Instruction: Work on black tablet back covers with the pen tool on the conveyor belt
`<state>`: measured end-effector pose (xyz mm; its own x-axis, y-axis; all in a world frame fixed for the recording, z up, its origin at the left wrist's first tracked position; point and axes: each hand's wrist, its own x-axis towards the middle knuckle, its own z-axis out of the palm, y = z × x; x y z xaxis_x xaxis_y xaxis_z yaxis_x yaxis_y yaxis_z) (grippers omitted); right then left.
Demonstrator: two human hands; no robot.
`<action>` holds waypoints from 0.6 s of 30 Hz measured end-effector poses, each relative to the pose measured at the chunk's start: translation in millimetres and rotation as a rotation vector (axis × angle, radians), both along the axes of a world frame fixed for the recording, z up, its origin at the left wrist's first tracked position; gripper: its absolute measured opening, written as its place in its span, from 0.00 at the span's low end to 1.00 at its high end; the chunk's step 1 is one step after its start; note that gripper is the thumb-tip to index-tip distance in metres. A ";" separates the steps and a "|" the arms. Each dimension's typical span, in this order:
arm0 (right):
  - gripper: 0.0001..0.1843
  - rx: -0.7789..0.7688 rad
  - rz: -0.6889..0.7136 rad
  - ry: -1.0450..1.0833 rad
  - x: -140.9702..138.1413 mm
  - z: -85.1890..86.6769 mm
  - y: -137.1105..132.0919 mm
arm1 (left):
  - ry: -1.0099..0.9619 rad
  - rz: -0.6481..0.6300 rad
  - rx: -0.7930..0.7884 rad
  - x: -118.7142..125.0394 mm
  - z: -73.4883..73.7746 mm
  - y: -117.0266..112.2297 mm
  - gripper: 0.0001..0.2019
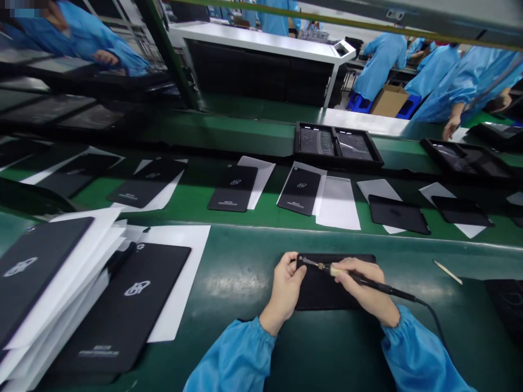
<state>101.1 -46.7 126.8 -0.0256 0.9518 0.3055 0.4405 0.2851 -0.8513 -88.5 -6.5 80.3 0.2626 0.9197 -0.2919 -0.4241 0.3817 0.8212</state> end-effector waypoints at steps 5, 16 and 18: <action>0.04 0.003 -0.005 -0.011 -1.9 -4.5 0.9 | 0.008 0.002 -0.001 -0.5 1.2 0.7 0.12; 0.09 0.128 -0.178 0.030 -14.3 -16.6 -24.8 | -0.032 0.059 -0.018 1.9 -0.7 0.6 0.13; 0.11 0.148 -0.182 0.023 -19.4 -19.2 -25.9 | -0.026 0.065 -0.017 2.1 -1.0 0.4 0.13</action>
